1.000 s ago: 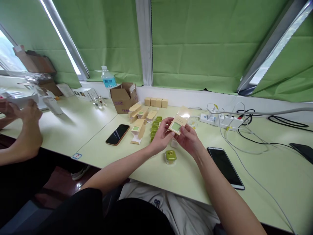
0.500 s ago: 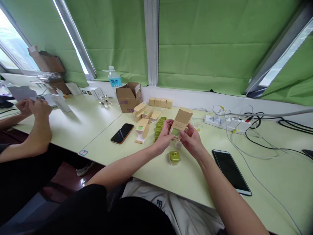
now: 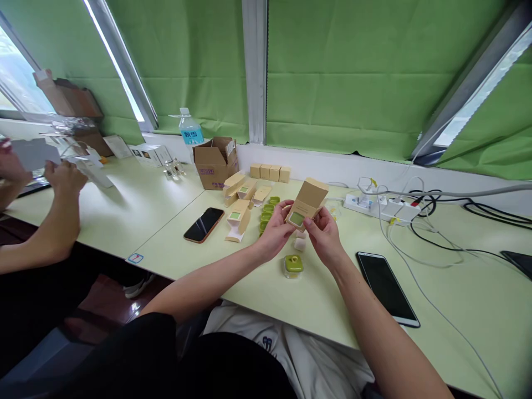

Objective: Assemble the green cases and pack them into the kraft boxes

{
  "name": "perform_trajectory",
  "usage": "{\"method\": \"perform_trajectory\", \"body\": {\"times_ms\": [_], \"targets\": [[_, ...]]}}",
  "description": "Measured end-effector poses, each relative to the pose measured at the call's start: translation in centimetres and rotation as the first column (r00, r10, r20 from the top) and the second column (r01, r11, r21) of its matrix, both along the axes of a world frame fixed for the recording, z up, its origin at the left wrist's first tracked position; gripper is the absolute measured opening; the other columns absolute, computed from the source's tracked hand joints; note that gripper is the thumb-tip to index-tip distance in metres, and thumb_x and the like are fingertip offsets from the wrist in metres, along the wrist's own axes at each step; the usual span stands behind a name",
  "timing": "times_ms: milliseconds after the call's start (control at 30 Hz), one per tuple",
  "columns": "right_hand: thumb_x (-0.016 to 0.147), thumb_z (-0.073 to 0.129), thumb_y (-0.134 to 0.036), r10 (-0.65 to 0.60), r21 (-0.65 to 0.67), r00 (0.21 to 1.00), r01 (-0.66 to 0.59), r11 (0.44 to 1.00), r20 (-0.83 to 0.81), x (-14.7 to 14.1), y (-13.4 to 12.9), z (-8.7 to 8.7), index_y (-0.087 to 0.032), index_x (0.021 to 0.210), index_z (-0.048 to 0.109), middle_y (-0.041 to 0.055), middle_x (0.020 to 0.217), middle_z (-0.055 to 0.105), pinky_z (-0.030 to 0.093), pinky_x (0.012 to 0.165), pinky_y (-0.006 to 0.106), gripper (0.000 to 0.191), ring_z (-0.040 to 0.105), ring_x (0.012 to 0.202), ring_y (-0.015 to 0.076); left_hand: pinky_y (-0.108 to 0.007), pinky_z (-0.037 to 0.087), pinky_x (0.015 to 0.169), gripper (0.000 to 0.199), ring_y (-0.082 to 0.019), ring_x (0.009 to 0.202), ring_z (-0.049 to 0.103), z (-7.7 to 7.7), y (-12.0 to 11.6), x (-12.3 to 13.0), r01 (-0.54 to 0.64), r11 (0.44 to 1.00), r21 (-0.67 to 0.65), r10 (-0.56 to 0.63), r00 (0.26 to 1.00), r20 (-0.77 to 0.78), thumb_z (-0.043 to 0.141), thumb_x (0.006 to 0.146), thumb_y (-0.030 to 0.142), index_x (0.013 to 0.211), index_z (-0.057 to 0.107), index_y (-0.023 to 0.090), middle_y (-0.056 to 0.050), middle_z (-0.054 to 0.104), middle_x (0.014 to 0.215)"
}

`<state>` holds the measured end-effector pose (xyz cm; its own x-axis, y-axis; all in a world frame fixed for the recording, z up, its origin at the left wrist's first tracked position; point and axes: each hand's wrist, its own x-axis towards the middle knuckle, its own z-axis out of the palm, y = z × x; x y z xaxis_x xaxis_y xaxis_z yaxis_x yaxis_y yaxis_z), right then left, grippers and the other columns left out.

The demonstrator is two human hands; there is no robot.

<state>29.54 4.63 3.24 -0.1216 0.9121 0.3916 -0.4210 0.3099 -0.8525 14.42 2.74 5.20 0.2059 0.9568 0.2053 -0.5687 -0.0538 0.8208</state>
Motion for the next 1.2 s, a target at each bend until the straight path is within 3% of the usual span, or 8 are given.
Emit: {"method": "perform_trajectory", "body": {"times_ms": [133, 300, 533, 733, 867, 1033, 1133, 1200], "targets": [[0.079, 0.098, -0.056, -0.022, 0.047, 0.999, 0.020, 0.999, 0.032, 0.09, -0.05, 0.24, -0.029, 0.126, 0.071, 0.0069, 0.130, 0.079, 0.060, 0.111, 0.041, 0.060, 0.074, 0.123, 0.0262, -0.030, 0.052, 0.095, 0.073, -0.013, 0.096, 0.068, -0.04, -0.15, 0.03, 0.018, 0.999, -0.035, -0.018, 1.000, -0.001, 0.083, 0.070, 0.009, 0.132, 0.051, 0.030, 0.002, 0.074, 0.107], [0.078, 0.098, -0.054, -0.084, 0.111, 0.994, 0.076, 0.991, 0.073, -0.28, -0.01, 0.20, -0.029, 0.125, 0.070, 0.0077, 0.133, 0.077, 0.057, 0.115, 0.042, 0.060, 0.072, 0.128, 0.0274, -0.029, 0.053, 0.089, 0.080, -0.014, 0.096, 0.070, -0.37, -0.15, -0.08, -0.015, 0.998, -0.057, 0.015, 1.000, -0.006, 0.087, 0.066, 0.006, 0.134, 0.052, 0.030, 0.003, 0.075, 0.105], [0.080, 0.096, -0.053, -0.139, 0.169, 0.984, 0.119, 0.978, 0.109, -0.49, -0.16, 0.47, -0.029, 0.123, 0.069, 0.0068, 0.127, 0.077, 0.055, 0.118, 0.045, 0.056, 0.069, 0.129, 0.0287, -0.029, 0.054, 0.084, 0.070, -0.016, 0.093, 0.072, -0.26, 0.27, -0.56, 0.012, 0.991, -0.134, -0.010, 1.000, 0.016, 0.076, 0.058, -0.002, 0.122, 0.063, 0.024, 0.000, 0.076, 0.101], [0.076, 0.099, -0.056, -0.161, 0.172, 0.979, 0.139, 0.975, 0.121, -0.49, -0.12, 0.34, -0.029, 0.120, 0.070, 0.0059, 0.125, 0.079, 0.059, 0.106, 0.039, 0.060, 0.072, 0.117, 0.0262, -0.028, 0.054, 0.078, 0.064, -0.016, 0.087, 0.071, 0.02, 0.56, -0.66, 0.030, 0.984, -0.176, -0.026, 0.999, 0.025, 0.066, 0.052, -0.006, 0.111, 0.065, 0.020, -0.002, 0.076, 0.096], [0.079, 0.095, -0.064, -0.160, 0.086, 0.985, 0.153, 0.984, 0.072, -0.40, 0.15, 0.37, -0.028, 0.117, 0.071, 0.0057, 0.115, 0.082, 0.063, 0.095, 0.038, 0.058, 0.076, 0.107, 0.0259, -0.025, 0.052, 0.072, 0.069, -0.016, 0.083, 0.072, -0.19, 0.59, -0.67, 0.016, 0.974, -0.225, -0.019, 1.000, -0.013, 0.061, 0.049, -0.007, 0.112, 0.063, 0.020, -0.002, 0.077, 0.094], [0.078, 0.093, -0.070, -0.096, -0.083, 0.992, 0.090, 0.992, -0.078, 0.01, 0.48, 0.82, -0.026, 0.111, 0.074, 0.0077, 0.117, 0.086, 0.065, 0.102, 0.046, 0.058, 0.080, 0.114, 0.0298, -0.036, 0.060, 0.090, 0.072, -0.022, 0.095, 0.078, 0.04, 0.01, -0.87, 0.105, 0.983, -0.153, -0.116, 0.991, -0.069, 0.071, 0.056, -0.003, 0.123, 0.058, 0.021, -0.006, 0.082, 0.103], [0.075, 0.094, -0.071, -0.067, -0.171, 0.992, 0.048, 0.984, -0.107, 0.14, 0.50, 1.02, -0.024, 0.108, 0.076, 0.0091, 0.113, 0.087, 0.066, 0.103, 0.048, 0.060, 0.080, 0.118, 0.0321, -0.040, 0.060, 0.097, 0.065, -0.021, 0.097, 0.077, 0.27, -0.16, -0.91, 0.098, 0.993, -0.069, -0.107, 0.982, -0.154, 0.088, 0.073, 0.015, 0.128, 0.054, 0.022, -0.007, 0.083, 0.105], [0.072, 0.096, -0.071, -0.046, -0.206, 0.992, 0.022, 0.978, -0.114, 0.10, 0.51, 1.01, -0.023, 0.109, 0.077, 0.0107, 0.112, 0.087, 0.067, 0.102, 0.049, 0.064, 0.080, 0.121, 0.0342, -0.038, 0.060, 0.091, 0.063, -0.020, 0.092, 0.076, 0.14, 0.04, -0.85, 0.064, 0.998, -0.026, -0.069, 0.965, -0.252, 0.091, 0.081, 0.031, 0.128, 0.051, 0.022, -0.007, 0.082, 0.102]]}}
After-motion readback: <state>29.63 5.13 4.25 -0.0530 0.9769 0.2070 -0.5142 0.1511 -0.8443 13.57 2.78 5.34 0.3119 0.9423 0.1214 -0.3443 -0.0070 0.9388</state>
